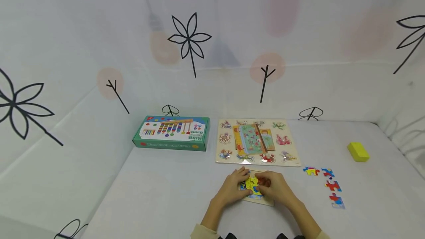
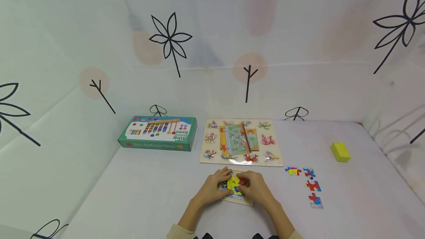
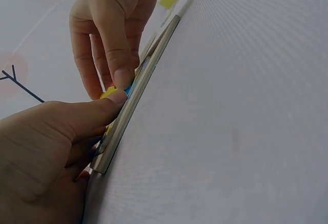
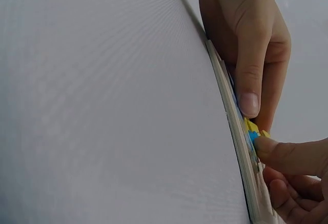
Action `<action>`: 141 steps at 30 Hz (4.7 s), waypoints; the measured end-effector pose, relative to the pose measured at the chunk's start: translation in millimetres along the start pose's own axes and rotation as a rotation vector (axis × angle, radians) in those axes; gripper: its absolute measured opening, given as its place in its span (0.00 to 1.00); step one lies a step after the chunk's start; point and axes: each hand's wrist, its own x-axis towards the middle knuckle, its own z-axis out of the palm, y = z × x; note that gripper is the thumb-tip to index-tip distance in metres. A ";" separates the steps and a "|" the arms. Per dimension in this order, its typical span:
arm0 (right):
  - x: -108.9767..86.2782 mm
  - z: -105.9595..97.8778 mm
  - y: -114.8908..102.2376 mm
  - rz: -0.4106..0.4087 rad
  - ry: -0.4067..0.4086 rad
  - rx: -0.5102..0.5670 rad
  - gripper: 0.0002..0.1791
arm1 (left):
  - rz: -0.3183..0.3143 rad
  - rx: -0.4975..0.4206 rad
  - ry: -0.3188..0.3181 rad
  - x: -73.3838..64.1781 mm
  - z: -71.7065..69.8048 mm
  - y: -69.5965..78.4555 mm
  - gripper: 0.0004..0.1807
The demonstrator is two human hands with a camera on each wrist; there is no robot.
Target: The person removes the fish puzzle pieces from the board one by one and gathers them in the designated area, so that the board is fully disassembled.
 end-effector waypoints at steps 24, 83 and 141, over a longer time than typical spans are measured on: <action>-1.7 3.6 3.2 -0.072 0.073 0.031 0.20 | 0.026 0.029 0.148 3.6 5.5 6.8 0.25; -88.3 -108.4 96.5 0.131 0.307 -0.330 0.15 | 0.020 0.006 0.152 -0.1 4.1 10.4 0.25; -44.7 -36.9 16.1 0.025 0.343 -0.099 0.16 | 0.045 -0.005 0.035 -0.6 -1.5 1.6 0.27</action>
